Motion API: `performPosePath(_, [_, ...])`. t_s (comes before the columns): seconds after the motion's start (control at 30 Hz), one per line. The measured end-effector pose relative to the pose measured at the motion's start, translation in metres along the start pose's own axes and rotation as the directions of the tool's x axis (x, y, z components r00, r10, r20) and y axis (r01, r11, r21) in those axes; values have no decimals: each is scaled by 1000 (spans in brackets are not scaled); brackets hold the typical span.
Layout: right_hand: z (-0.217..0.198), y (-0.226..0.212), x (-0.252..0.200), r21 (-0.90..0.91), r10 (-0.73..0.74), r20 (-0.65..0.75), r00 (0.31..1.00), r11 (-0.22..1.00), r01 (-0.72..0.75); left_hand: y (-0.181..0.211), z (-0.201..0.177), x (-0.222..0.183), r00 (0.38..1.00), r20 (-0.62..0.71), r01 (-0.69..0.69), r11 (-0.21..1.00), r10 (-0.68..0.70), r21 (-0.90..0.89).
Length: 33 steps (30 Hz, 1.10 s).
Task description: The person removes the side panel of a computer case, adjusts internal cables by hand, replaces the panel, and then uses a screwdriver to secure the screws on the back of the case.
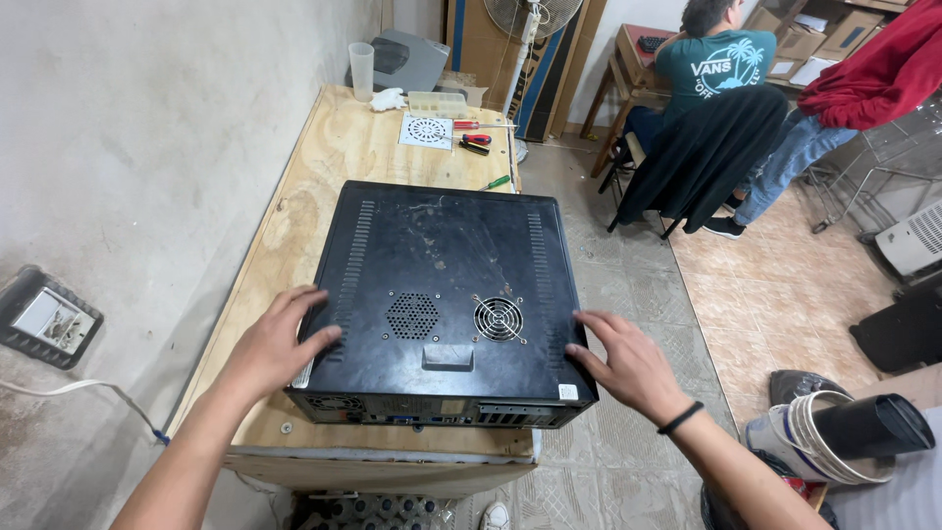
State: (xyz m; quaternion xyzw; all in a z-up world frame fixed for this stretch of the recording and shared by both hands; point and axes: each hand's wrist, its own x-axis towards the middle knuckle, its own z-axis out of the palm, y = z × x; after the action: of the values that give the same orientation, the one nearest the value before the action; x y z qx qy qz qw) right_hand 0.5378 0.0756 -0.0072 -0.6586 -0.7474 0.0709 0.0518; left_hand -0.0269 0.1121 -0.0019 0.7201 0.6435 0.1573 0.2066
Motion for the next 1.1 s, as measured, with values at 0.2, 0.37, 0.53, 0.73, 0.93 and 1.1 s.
performPosePath(0.2, [2,-2,88,832,228,289,930,422,-362,8,10,94,955,186,279,917,-232,-285])
performPosePath(0.37, [36,25,178,882,231,308,923,294,-368,25,1,150,940,187,333,883,-284,-330])
performPosePath(0.53, [-10,-29,195,900,242,309,920,240,-365,47,-14,164,920,174,390,866,-351,-314])
performPosePath(0.73, [-7,-21,212,724,361,270,893,536,-435,51,-12,179,899,46,437,893,-435,-108])
performPosePath(0.93, [-2,-9,231,394,390,171,905,815,-426,61,-25,191,934,-23,358,931,-357,73])
performPosePath(1.1, [-40,-38,240,260,205,77,976,941,-218,45,-19,235,992,57,110,989,-116,95])
